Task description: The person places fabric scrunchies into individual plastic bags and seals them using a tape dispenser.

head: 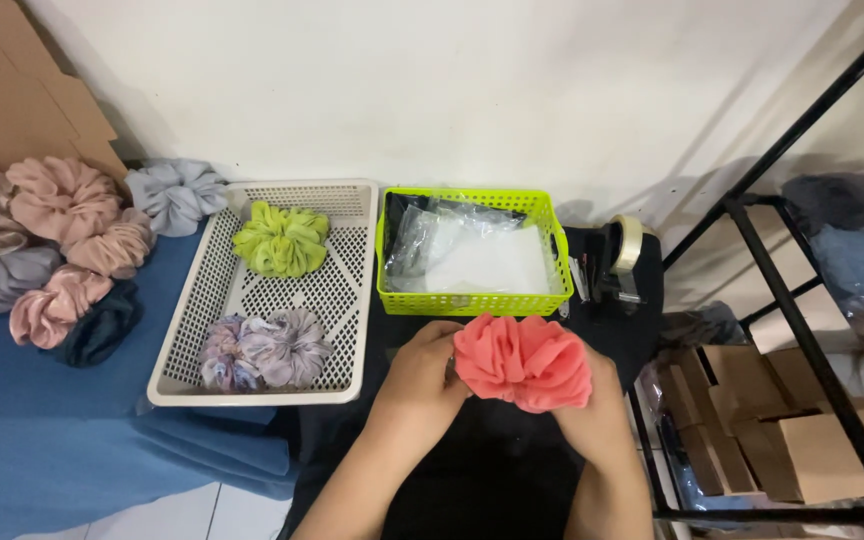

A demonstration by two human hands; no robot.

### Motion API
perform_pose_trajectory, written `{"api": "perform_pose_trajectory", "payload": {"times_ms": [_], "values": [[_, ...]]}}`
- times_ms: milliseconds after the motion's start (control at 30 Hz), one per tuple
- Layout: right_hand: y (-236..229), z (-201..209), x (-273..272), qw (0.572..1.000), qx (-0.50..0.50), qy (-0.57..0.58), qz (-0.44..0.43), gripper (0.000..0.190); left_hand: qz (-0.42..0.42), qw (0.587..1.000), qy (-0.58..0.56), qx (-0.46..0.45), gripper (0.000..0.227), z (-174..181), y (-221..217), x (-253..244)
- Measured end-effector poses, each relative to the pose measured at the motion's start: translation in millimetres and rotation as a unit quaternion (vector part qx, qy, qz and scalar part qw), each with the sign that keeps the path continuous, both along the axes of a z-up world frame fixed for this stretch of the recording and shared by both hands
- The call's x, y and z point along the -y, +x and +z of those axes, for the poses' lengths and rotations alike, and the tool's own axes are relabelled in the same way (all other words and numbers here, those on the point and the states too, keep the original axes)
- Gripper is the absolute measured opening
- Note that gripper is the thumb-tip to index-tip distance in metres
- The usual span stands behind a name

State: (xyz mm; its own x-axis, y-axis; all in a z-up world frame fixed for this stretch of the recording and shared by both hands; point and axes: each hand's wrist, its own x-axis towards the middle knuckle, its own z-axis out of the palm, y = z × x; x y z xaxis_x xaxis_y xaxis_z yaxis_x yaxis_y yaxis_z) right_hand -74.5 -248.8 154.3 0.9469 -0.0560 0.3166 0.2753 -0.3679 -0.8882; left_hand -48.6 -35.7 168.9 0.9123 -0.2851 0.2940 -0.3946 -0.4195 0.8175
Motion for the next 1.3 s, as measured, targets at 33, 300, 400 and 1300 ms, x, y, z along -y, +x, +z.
{"api": "perform_pose_trajectory", "payload": {"times_ms": [33, 300, 400, 1300], "values": [[-2.0, 7.5, -3.6, 1.000, 0.000, 0.000, 0.000, 0.033, 0.000, 1.000, 0.000, 0.000, 0.035, -2.1, 0.3, -0.2], [-5.5, 14.6, -11.1, 0.972, -0.022, -0.232, -0.033, 0.007, 0.022, 0.998, 0.020, 0.050, 0.030, -12.6, -3.1, 3.7], [-7.5, 15.9, -16.0, 0.932, -0.084, -0.352, -0.033, 0.023, -0.001, 0.998, 0.040, 0.047, 0.040, -11.0, -7.9, 9.4], [4.2, -32.8, -27.8, 0.956, 0.017, -0.256, 0.142, 0.033, 0.012, 0.959, 0.200, 0.201, 0.048, -13.7, -32.4, 36.6]]}}
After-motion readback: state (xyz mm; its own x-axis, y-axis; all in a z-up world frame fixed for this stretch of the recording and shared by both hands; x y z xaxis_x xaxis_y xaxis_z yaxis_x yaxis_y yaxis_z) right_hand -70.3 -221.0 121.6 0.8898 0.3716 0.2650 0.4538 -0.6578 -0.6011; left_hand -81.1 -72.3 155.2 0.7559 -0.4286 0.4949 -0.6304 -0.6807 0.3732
